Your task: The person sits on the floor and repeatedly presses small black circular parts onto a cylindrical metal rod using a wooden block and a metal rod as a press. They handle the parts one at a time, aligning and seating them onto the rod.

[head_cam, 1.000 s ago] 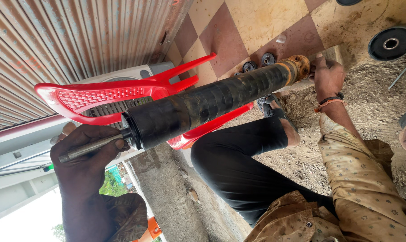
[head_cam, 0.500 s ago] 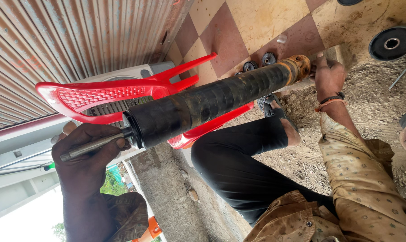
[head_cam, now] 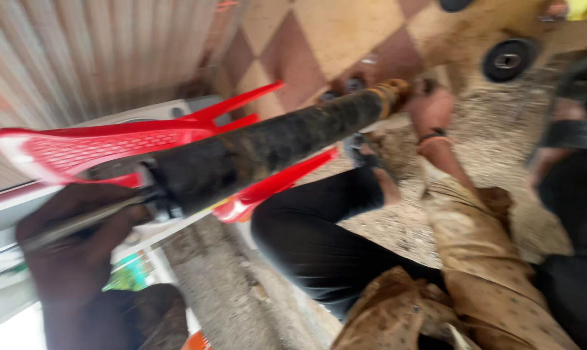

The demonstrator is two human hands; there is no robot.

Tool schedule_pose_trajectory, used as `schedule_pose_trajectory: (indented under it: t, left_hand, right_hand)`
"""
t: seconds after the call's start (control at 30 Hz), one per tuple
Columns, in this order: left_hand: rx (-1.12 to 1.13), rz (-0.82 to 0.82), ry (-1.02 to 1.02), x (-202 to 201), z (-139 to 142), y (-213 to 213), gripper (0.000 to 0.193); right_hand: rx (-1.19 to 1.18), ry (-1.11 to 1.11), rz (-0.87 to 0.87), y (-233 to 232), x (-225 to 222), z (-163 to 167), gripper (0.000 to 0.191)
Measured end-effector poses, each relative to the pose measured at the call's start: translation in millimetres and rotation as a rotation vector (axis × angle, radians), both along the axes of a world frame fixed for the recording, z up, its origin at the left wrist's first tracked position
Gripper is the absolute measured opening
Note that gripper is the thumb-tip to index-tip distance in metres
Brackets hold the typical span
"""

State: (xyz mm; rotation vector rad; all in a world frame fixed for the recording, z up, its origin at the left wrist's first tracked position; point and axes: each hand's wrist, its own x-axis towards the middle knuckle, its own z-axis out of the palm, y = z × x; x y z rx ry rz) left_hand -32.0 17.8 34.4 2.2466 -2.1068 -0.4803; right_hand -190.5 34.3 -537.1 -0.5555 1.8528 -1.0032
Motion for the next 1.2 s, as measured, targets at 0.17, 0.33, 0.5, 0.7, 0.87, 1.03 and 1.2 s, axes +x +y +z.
schedule_pose_trajectory:
  t: [0.17, 0.33, 0.5, 0.7, 0.87, 1.03, 1.2]
  left_hand:
    - [0.736, -0.244, 0.176, -10.1, -92.8, -33.1, 0.032]
    - [0.994, -0.531, 0.309, -41.6, -231.3, -74.9, 0.034]
    - [0.755, -0.488, 0.563, -47.1, -265.5, -59.1, 0.034]
    - [0.166, -0.184, 1.054, -40.8, -157.2, -17.5, 0.037]
    - [-0.343, 0.063, 1.245, -9.7, -122.4, 8.5, 0.042]
    - [-0.61, -0.093, 1.351, 20.6, -155.9, 15.7, 0.038]
    - [-0.658, -0.137, 1.409, 34.1, -156.0, 15.7, 0.044]
  right_hand:
    - [0.016, 0.085, -0.011, 6.5, -14.8, 0.7, 0.026]
    - [-0.092, 0.209, -0.125, 23.2, -32.1, 20.5, 0.024]
    - [-0.036, 0.385, -0.224, 32.0, -52.6, 14.3, 0.018]
    - [-0.058, 0.757, -0.082, 28.7, -65.9, 5.7, 0.077]
    - [0.025, 1.005, 0.219, 18.1, -69.7, 13.2, 0.098]
    - [0.056, 0.858, 0.268, 19.5, -64.1, 12.5, 0.088]
    - [0.08, 0.885, 0.314, 40.0, -48.3, 21.9, 0.086]
